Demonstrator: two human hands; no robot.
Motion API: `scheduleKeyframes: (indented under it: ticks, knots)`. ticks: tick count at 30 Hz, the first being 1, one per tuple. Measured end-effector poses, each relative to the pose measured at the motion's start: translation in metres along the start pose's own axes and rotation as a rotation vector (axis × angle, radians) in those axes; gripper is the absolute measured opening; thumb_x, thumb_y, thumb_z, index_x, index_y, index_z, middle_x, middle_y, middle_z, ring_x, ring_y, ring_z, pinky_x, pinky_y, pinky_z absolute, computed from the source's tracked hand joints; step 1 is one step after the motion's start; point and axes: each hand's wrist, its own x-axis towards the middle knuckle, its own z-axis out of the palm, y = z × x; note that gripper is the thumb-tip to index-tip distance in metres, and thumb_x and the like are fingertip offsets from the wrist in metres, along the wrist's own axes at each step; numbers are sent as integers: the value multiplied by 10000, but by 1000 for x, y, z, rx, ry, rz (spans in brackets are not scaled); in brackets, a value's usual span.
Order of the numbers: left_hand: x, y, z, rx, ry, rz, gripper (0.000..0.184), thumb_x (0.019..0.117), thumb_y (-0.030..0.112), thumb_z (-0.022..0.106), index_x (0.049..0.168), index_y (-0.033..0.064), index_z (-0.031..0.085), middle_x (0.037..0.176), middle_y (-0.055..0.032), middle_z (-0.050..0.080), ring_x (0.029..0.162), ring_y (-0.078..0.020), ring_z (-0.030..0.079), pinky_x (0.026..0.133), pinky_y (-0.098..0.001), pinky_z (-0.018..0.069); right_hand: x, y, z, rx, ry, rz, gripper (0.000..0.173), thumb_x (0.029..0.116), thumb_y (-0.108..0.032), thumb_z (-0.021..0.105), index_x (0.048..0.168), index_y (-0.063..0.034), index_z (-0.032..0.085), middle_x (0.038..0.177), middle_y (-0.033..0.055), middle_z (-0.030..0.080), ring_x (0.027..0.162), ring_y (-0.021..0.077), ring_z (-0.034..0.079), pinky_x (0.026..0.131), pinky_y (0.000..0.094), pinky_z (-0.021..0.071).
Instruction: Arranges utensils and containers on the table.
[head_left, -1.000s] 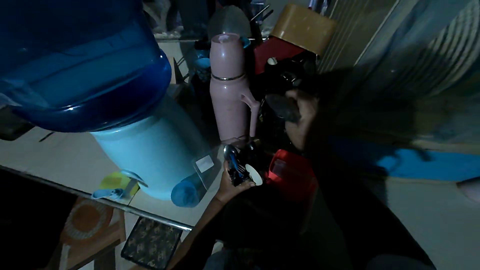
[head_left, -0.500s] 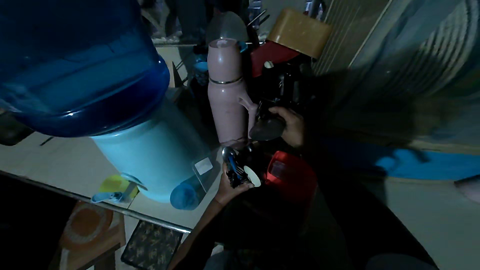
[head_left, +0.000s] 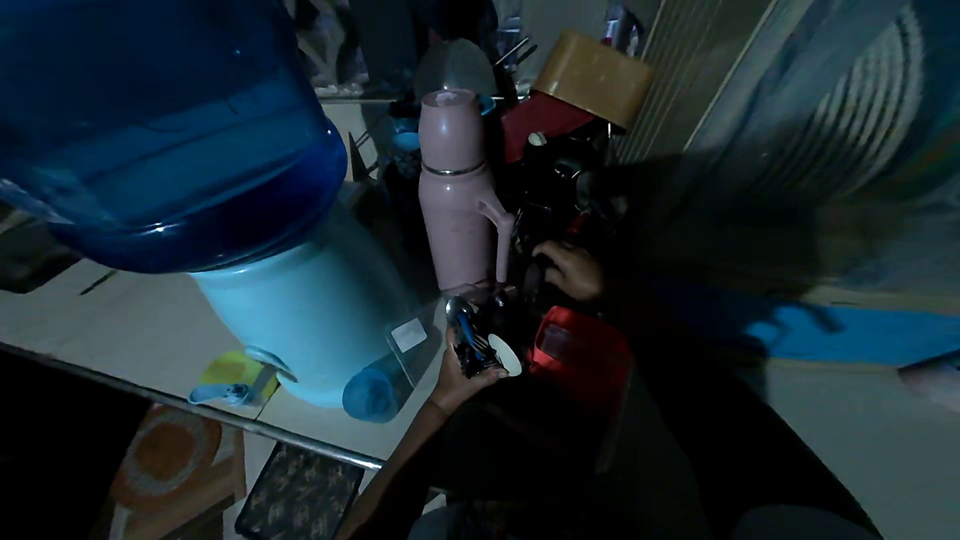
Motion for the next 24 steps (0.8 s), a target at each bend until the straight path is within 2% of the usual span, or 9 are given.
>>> scheduleKeyframes:
  ticks: [2, 5, 7, 9, 13, 17, 19, 21, 24]
  knots:
    - [0, 0, 0, -3, -1, 12, 1197, 679, 213, 912, 1483, -189, 121, 1349, -207, 534, 1174, -21, 589, 1022, -179, 481, -2, -4, 0, 101, 195, -22, 314, 881, 121, 638, 1194, 111, 625, 1209, 320, 644, 1133, 457, 645, 987, 569, 518]
    - [0, -1, 0, -15, 1, 32, 1175, 684, 213, 914, 1467, -197, 140, 1321, -181, 556, 1160, -7, 599, 1018, -178, 492, 2, -4, -16, 207, 449, -50, 269, 978, -23, 560, 1201, 124, 592, 1190, 267, 647, 1097, 262, 654, 988, 382, 532]
    - [-1, 0, 0, -12, 3, 13, 1193, 685, 218, 915, 1478, -190, 123, 1335, -185, 542, 1166, -7, 593, 1019, -174, 487, 10, -3, -24, 253, 582, 3, 312, 1027, -93, 529, 1198, 160, 594, 1175, 275, 646, 1049, 201, 654, 949, 332, 536]
    - [-1, 2, 0, 13, 1, -15, 1221, 686, 230, 913, 1500, -177, 99, 1377, -200, 517, 1199, -12, 575, 1034, -170, 473, 17, 0, -29, 232, 622, 73, 347, 1046, -186, 544, 1198, 114, 627, 1158, 223, 662, 1045, 154, 655, 946, 302, 537]
    - [-2, 3, 0, 25, 4, -5, 1223, 686, 219, 916, 1503, -181, 98, 1393, -212, 509, 1220, -18, 564, 1046, -172, 461, 26, -17, -36, 269, 604, 229, 388, 1049, -221, 574, 1306, 70, 593, 1265, 235, 638, 1155, 189, 628, 1023, 331, 498]
    - [-2, 1, 0, 11, 3, -8, 1216, 687, 212, 911, 1500, -187, 100, 1388, -228, 510, 1218, -32, 570, 1046, -182, 466, 31, -14, -48, 197, 469, 280, 444, 1076, -238, 526, 1412, 51, 493, 1373, 262, 574, 1282, 291, 575, 1101, 431, 451]
    - [-1, 0, 0, 10, -2, 5, 1203, 686, 211, 910, 1494, -187, 113, 1378, -218, 521, 1212, -33, 576, 1043, -184, 474, 39, 0, -49, 113, 480, 269, 514, 1071, -306, 527, 1441, 45, 467, 1351, 262, 596, 1272, 308, 595, 1097, 461, 464]
    - [-1, -1, 0, 12, -5, 25, 1195, 686, 223, 916, 1487, -188, 130, 1361, -200, 539, 1196, -31, 588, 1038, -185, 482, 51, 5, -52, 89, 454, 368, 576, 1058, -381, 523, 1453, 31, 446, 1310, 270, 610, 1232, 361, 610, 1065, 540, 467]
    - [0, -2, -1, 14, -1, 22, 1182, 693, 198, 910, 1493, -177, 126, 1352, -191, 547, 1187, -28, 594, 1037, -188, 485, 72, 10, -54, 132, 501, 435, 557, 1036, -389, 562, 1421, 8, 493, 1252, 254, 645, 1170, 369, 640, 1026, 564, 485]
